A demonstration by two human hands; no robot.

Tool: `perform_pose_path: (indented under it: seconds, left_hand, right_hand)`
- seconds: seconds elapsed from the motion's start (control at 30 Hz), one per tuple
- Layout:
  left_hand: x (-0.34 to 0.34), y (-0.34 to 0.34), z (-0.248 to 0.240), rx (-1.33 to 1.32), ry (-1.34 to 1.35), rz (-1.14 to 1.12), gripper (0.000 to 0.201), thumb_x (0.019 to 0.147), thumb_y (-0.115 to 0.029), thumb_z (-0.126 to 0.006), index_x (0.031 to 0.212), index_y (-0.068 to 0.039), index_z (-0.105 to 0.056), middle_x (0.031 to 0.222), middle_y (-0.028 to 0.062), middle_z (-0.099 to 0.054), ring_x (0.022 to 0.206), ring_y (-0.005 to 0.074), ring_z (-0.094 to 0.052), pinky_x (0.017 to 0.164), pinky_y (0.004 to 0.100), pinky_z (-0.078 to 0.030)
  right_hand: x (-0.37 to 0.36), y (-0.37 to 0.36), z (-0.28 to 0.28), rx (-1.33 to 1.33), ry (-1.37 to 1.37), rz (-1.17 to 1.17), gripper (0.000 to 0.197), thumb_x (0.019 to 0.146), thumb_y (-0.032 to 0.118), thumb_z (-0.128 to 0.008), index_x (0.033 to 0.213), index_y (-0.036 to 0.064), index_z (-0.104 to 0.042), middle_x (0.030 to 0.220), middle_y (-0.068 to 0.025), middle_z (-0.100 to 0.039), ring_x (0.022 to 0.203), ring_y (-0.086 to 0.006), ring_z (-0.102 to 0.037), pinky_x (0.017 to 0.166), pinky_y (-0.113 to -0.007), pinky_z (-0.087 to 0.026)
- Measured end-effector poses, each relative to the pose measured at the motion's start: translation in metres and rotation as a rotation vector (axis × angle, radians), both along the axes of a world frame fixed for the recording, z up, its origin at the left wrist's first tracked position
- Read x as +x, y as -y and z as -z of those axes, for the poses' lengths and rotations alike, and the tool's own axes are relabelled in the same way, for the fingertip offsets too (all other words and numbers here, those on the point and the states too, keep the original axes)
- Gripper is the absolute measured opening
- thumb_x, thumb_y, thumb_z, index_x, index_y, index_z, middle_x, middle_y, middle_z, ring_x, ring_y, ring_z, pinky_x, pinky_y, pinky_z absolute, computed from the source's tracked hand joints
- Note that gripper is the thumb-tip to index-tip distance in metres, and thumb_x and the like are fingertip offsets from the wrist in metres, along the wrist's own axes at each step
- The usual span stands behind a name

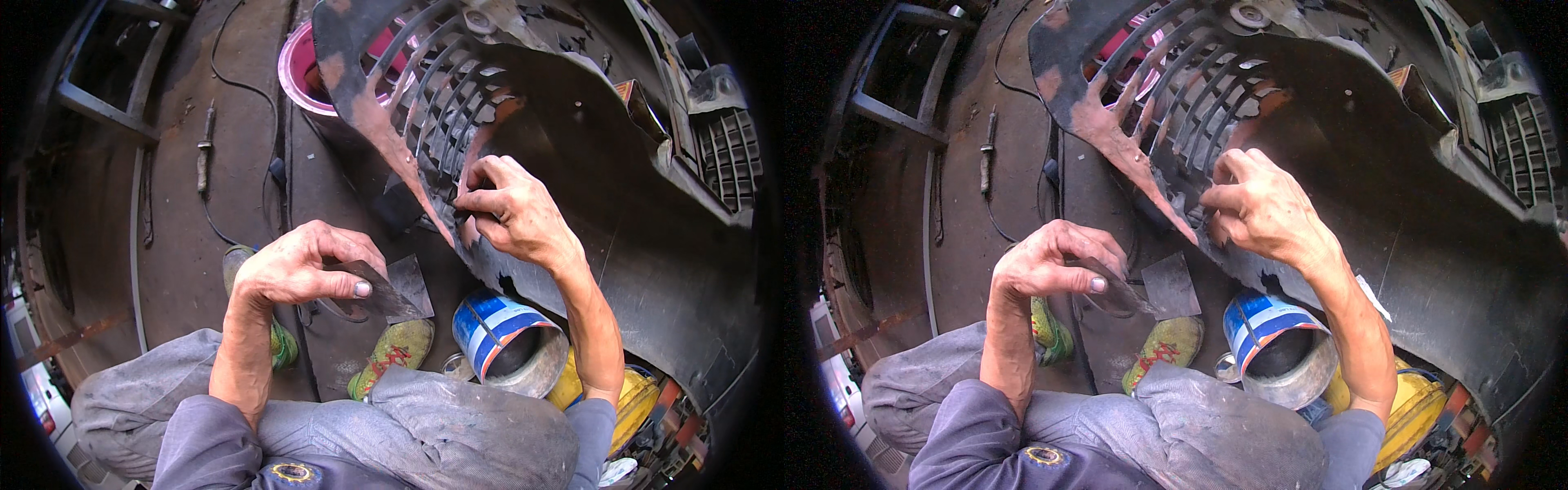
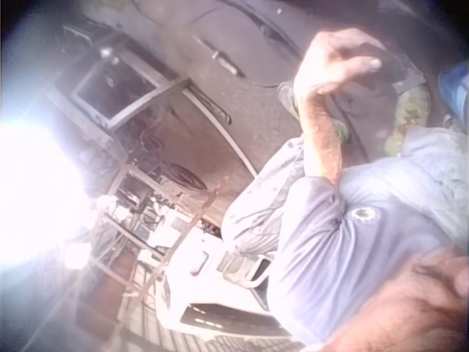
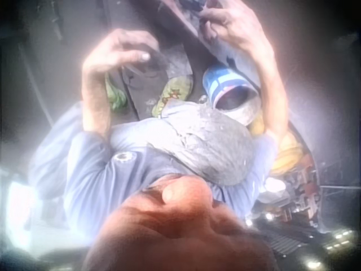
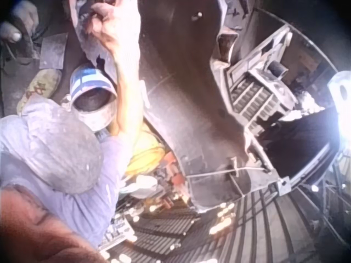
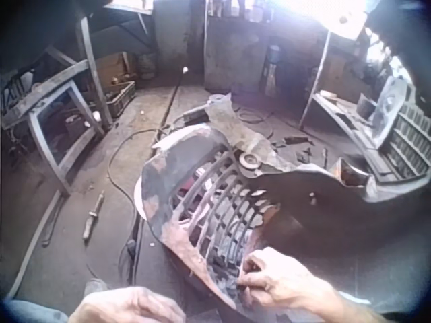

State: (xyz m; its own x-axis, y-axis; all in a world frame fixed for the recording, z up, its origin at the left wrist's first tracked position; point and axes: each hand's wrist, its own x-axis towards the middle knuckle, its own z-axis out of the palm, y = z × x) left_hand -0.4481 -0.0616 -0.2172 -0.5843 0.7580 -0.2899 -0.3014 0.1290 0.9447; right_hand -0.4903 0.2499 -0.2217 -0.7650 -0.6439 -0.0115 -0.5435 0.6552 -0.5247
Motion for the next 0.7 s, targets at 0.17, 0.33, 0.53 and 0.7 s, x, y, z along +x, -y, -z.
perform_pose_path:
  seconds: [0.17,0.33,0.53,0.7]
  left_hand:
    - [-0.002,0.000,0.004,0.012,0.001,0.038,0.033,0.085,-0.020,-0.078,0.107,0.004,-0.072,0.107,0.0137,-0.070,0.098,0.0237,-0.067,0.086,0.0353,-0.053]
    - [0.001,-0.004,-0.002,0.012,0.130,-0.034,0.030,0.083,-0.017,-0.078,0.102,0.004,-0.073,0.101,0.0147,-0.071,0.095,0.0228,-0.067,0.084,0.0351,-0.053]
    - [0.020,-0.024,-0.034,0.153,0.017,-0.504,0.034,0.090,-0.014,-0.070,0.120,0.001,-0.064,0.111,0.0120,-0.069,0.100,0.0208,-0.067,0.089,0.0340,-0.054]
    - [0.030,-0.068,-0.052,0.467,0.029,-1.083,0.034,0.100,-0.010,-0.058,0.132,-0.001,-0.053,0.122,0.0174,-0.066,0.111,0.0273,-0.067,0.098,0.0427,-0.055]
  right_hand:
    - [-0.002,-0.007,0.006,-0.092,0.184,0.060,0.028,0.070,0.004,-0.065,0.096,0.0044,-0.077,0.097,-0.0100,-0.062,0.093,-0.0251,-0.062,0.085,-0.035,-0.052]
    - [0.003,-0.015,-0.002,-0.383,0.480,0.351,0.030,0.078,0.011,-0.063,0.103,-0.0006,-0.073,0.094,-0.0092,-0.065,0.087,-0.0188,-0.063,0.078,-0.032,-0.050]
    - [0.042,-0.031,-0.043,-0.544,0.165,0.537,0.032,0.073,-0.008,-0.064,0.104,-0.0027,-0.071,0.102,-0.0104,-0.069,0.094,-0.0172,-0.065,0.085,-0.028,-0.050]
    - [0.058,-0.016,-0.051,-0.633,-0.139,0.439,0.036,0.068,-0.009,-0.073,0.103,0.0006,-0.073,0.093,-0.0136,-0.070,0.084,-0.0257,-0.068,0.078,-0.033,-0.053]
